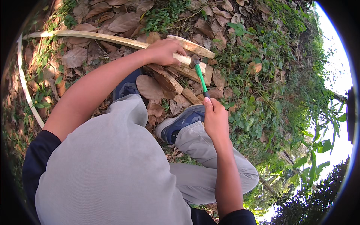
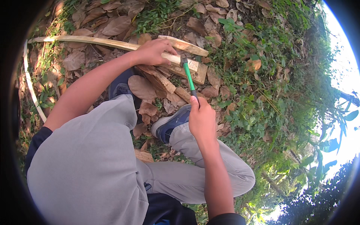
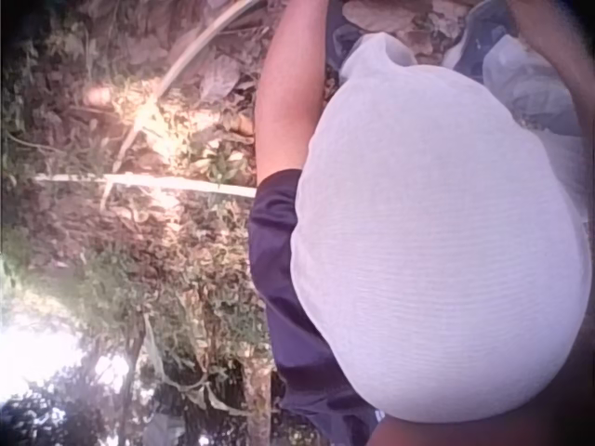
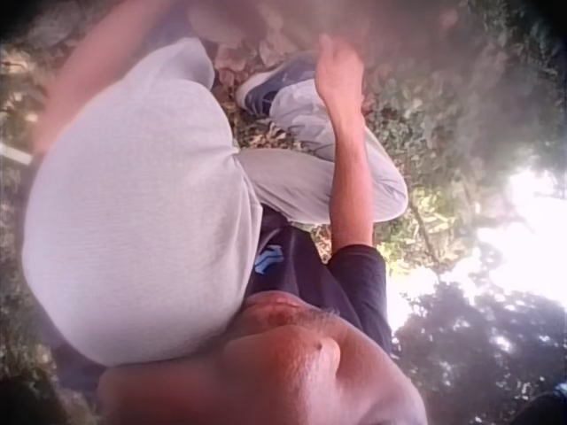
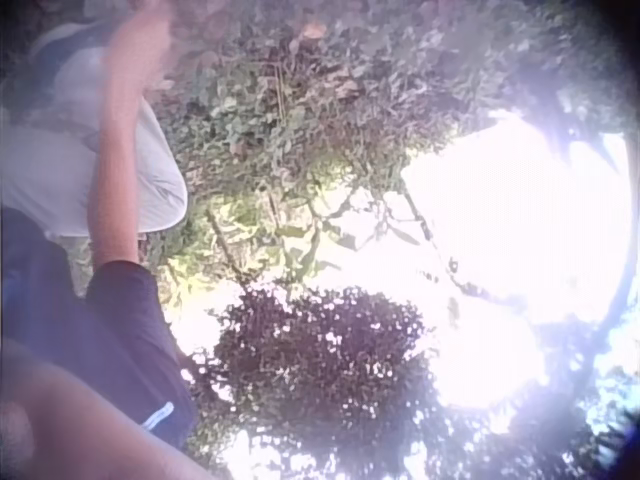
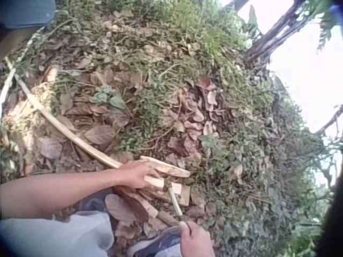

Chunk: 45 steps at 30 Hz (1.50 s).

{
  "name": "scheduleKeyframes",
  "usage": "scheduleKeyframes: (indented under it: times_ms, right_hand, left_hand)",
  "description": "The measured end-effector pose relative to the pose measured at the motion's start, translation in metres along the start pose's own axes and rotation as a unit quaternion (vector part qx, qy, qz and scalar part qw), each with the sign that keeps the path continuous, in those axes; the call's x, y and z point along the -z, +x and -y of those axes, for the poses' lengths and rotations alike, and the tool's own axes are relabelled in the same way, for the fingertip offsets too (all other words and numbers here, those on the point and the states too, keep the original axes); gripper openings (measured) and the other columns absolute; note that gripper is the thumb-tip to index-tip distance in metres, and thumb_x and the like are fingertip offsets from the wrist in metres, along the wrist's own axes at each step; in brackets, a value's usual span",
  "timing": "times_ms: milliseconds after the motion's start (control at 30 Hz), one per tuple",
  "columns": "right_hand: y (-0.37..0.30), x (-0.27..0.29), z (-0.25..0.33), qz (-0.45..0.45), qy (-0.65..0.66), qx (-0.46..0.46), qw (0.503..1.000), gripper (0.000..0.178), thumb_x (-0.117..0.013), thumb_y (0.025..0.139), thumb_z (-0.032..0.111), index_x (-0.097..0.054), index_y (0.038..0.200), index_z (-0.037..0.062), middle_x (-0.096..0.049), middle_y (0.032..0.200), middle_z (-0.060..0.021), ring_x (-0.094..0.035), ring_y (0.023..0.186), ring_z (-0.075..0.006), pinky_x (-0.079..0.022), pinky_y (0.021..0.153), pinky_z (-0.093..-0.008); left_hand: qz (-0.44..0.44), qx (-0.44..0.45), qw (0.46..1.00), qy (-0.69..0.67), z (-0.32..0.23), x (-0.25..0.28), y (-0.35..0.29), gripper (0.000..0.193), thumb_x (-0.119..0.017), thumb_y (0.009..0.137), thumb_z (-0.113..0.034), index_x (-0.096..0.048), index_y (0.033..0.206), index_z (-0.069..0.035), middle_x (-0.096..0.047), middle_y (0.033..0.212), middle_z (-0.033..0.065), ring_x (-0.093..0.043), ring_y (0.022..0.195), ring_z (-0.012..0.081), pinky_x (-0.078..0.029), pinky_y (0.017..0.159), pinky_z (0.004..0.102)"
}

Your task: The person sits on the ground and uses a small axe to split a piece of wood. They hold the wood steady with their left hand and repeatedly strike it with the axe in their right hand to create smaller pieces.

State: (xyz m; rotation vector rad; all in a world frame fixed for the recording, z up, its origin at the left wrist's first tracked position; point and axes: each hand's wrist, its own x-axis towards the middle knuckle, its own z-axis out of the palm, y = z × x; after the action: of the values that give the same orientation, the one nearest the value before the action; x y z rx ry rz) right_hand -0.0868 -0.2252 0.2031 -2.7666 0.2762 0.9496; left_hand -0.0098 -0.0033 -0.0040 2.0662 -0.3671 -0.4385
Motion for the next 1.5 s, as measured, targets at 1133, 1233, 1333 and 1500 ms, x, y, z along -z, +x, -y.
scheduleKeyframes:
  times_ms: [1133,1233,1333,1500]
  right_hand:
    - [0.027,-0.003,-0.028,-0.102,0.286,0.089,0.949,0.043,-0.04,0.114,0.037,-0.057,0.093,0.0025,-0.053,0.071,-0.0027,-0.048,0.059,-0.0103,-0.04,0.055,-0.0299]
    - [0.027,-0.02,-0.058,-0.052,0.073,0.033,0.995,0.048,-0.044,0.111,0.041,-0.061,0.091,0.0003,-0.058,0.07,-0.0114,-0.056,0.062,-0.0187,-0.045,0.061,-0.0387]
    - [0.023,0.025,-0.033,0.016,0.084,-0.04,0.996,0.05,-0.047,0.11,0.043,-0.066,0.093,0.0,-0.059,0.07,-0.0094,-0.057,0.063,-0.017,-0.044,0.06,-0.0368]
    - [0.013,0.103,0.017,-0.039,0.223,0.045,0.973,0.043,-0.048,0.111,0.04,-0.065,0.094,0.0045,-0.045,0.065,0.005,-0.036,0.054,-0.0031,-0.028,0.048,-0.0231]
  left_hand:
    - [0.01,0.003,1.0,0.007,-0.005,0.002,-0.001,0.045,-0.082,0.082,-0.028,-0.073,0.124,-0.015,-0.065,0.124,0.0072,-0.057,0.126,0.0287,-0.046,0.106,0.0428]
    - [0.005,0.007,1.0,0.011,-0.004,0.001,-0.002,0.044,-0.082,0.082,-0.027,-0.073,0.124,-0.016,-0.065,0.125,0.0071,-0.057,0.126,0.0287,-0.046,0.106,0.0431]
    - [0.001,0.025,1.0,0.015,0.0,0.003,-0.005,0.044,-0.082,0.082,-0.028,-0.073,0.124,-0.017,-0.065,0.125,0.0067,-0.057,0.127,0.0287,-0.046,0.106,0.0429]
    - [0.014,0.019,1.0,0.013,-0.004,0.005,-0.004,0.044,-0.082,0.082,-0.029,-0.073,0.124,-0.018,-0.065,0.124,0.0058,-0.057,0.126,0.0283,-0.047,0.106,0.0425]
